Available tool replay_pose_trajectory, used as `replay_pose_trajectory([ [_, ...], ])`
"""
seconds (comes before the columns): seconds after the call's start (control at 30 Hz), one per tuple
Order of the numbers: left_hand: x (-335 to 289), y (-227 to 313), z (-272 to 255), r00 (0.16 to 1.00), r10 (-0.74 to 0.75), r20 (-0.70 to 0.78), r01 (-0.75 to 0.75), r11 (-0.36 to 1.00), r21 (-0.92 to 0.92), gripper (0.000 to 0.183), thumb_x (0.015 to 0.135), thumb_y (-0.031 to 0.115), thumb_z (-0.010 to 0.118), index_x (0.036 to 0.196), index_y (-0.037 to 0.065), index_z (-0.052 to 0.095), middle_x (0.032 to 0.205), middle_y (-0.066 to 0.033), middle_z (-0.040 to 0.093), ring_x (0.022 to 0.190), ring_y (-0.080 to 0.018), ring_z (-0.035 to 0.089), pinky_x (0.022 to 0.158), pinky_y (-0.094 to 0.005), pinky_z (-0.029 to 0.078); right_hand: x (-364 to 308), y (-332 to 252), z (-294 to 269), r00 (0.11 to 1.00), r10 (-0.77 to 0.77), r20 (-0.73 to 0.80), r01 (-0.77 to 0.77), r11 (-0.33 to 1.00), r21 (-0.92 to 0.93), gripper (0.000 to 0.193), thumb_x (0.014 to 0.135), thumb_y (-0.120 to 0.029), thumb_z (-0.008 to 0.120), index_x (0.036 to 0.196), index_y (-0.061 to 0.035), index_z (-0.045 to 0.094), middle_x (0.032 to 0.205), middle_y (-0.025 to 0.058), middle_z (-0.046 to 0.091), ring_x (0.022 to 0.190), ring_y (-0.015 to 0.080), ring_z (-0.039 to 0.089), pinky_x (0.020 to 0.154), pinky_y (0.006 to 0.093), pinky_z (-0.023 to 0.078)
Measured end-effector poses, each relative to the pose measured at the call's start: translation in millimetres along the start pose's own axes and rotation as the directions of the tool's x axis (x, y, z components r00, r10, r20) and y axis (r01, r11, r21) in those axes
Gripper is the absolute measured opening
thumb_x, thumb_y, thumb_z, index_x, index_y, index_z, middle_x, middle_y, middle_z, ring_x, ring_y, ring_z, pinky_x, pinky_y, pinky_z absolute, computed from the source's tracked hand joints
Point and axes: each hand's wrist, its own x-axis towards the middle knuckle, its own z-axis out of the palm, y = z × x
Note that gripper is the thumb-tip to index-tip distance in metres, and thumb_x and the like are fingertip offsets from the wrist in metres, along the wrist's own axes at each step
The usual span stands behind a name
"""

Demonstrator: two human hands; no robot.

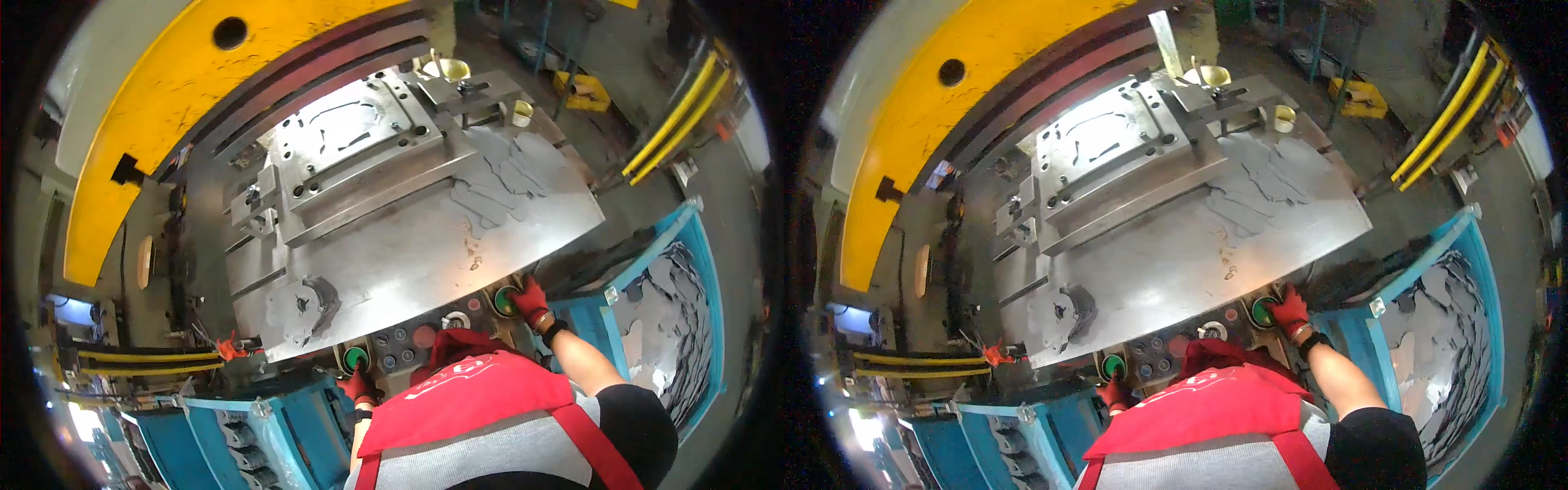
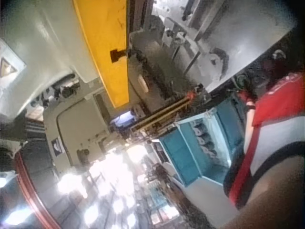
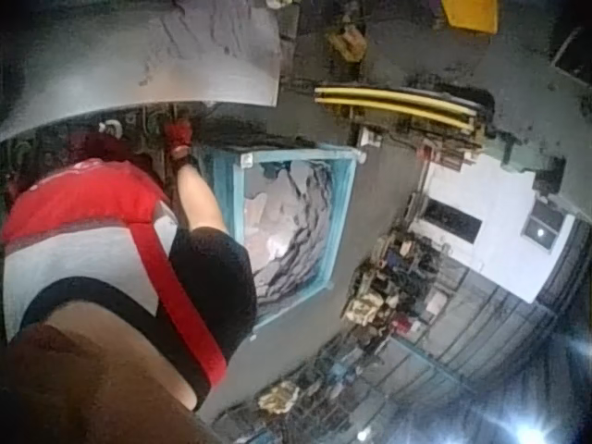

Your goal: Operating a hydraulic stamping press to form metal parts and then using pliers to remove them.

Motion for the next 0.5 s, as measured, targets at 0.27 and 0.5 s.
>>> replay_pose_trajectory([
  [0.27, -68, 80, 0, 0.988, -0.154, -0.017, 0.134, 0.902, -0.41, 0.09, 0.056, 0.032, 0.083, 0.126, 0.005, 0.035, 0.101, -0.0178, 0.06, 0.083, -0.0306, 0.061, 0.068, -0.0409, 0.05, -2, -10, -7, 1.0, -0.001, 0.02, 0.0, 1.0, 0.016, 0.09, 0.064, -0.048, 0.07, 0.132, -0.0043, 0.032, 0.122, 0.0244, 0.047, 0.113, 0.0413, 0.044, 0.094, 0.044, 0.038],
  [0.5, -8, -1, -2, 0.989, -0.015, -0.146, -0.006, 0.989, -0.147, 0.083, 0.059, 0.036, 0.081, 0.121, 0.003, 0.036, 0.095, -0.0181, 0.059, 0.079, -0.0309, 0.059, 0.066, -0.0433, 0.048, 2, 1, 0, 0.995, -0.09, -0.034, 0.091, 0.995, 0.043, 0.089, 0.063, -0.042, 0.074, 0.131, 0.0007, 0.034, 0.122, 0.0247, 0.048, 0.115, 0.0377, 0.045, 0.095, 0.0411, 0.038],
])
